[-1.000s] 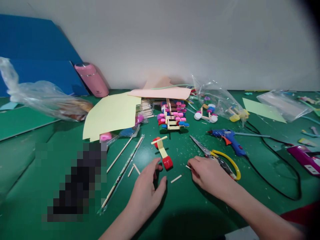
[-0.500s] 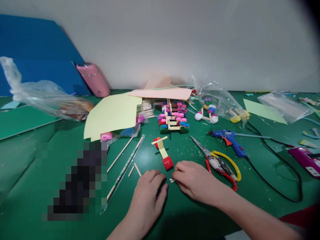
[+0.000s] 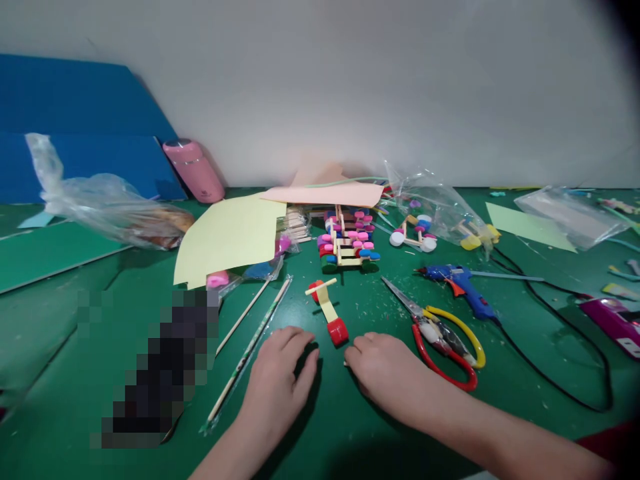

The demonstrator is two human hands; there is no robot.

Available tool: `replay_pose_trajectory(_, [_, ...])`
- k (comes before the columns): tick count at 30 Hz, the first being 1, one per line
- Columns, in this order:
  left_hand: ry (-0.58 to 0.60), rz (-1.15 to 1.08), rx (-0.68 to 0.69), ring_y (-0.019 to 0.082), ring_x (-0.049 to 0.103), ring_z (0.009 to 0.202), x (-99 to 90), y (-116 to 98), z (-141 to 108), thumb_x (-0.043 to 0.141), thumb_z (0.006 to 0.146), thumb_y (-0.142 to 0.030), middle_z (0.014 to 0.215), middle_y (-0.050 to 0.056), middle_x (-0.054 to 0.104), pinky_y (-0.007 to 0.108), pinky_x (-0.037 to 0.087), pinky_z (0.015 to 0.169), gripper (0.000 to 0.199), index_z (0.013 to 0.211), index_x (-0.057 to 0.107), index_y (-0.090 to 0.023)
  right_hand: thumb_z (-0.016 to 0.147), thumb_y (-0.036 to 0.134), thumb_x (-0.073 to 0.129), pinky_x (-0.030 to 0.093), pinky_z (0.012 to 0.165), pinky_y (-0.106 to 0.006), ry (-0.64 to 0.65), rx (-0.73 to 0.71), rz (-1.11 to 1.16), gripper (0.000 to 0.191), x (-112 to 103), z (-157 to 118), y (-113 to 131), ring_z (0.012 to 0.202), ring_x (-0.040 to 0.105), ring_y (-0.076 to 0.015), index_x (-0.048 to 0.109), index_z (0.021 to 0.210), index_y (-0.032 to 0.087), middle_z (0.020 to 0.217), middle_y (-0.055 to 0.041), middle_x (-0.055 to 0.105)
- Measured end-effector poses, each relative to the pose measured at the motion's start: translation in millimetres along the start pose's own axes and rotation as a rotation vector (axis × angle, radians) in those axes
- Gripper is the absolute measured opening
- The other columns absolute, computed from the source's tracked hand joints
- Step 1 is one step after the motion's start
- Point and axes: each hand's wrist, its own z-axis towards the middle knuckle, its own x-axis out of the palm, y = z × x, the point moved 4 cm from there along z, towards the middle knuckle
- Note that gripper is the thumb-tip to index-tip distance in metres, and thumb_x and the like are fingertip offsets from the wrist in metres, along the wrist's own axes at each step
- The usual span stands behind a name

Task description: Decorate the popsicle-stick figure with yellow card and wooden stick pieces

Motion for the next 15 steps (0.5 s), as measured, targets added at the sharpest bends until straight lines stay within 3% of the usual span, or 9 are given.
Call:
replay_pose_trajectory(7, [-0.031,0.042,-0.066,0.026,0.052,0.101,2.2,29,38,0.041,0.081,-0.022,0.105,0.014,0.054,0.042,0.044,0.085,0.031,0.108,0.054,-0.011,0.083,0.015,0.043,0.04,0.061,-0.023,-0.136,0.08,0.24,0.013,-10,-16,-14,0.069,0.054,-0.0131,0.055,0.084,0.019,0.075,-0.0004,0.06])
replay_pose_trajectory(11, [0.0,0.032,-0.033,0.024,0.053,0.099,10.5,40,60,0.038,0.08,-0.013,0.105,0.015,0.051,0.039,0.045,0.085,0.036,0.114,0.05,-0.007,0.085,0.015,0.042,0.038,0.059,-0.02,-0.272,0.178,0.618,0.014,-14,-21,-18,0.066,0.051,-0.0105,0.055,0.083,0.02,0.075,0.0012,0.055])
replay_pose_trajectory(15, [0.031,0.014,0.017,0.019,0.054,0.092,13.1,41,72,0.035,0.076,-0.004,0.099,0.009,0.049,0.033,0.046,0.083,0.044,0.116,0.049,-0.013,0.086,0.017,0.044,0.04,0.066,-0.021,-0.284,0.142,0.745,0.014,-9,-15,-11,0.075,0.053,-0.0117,0.058,0.088,0.02,0.083,-0.0001,0.058])
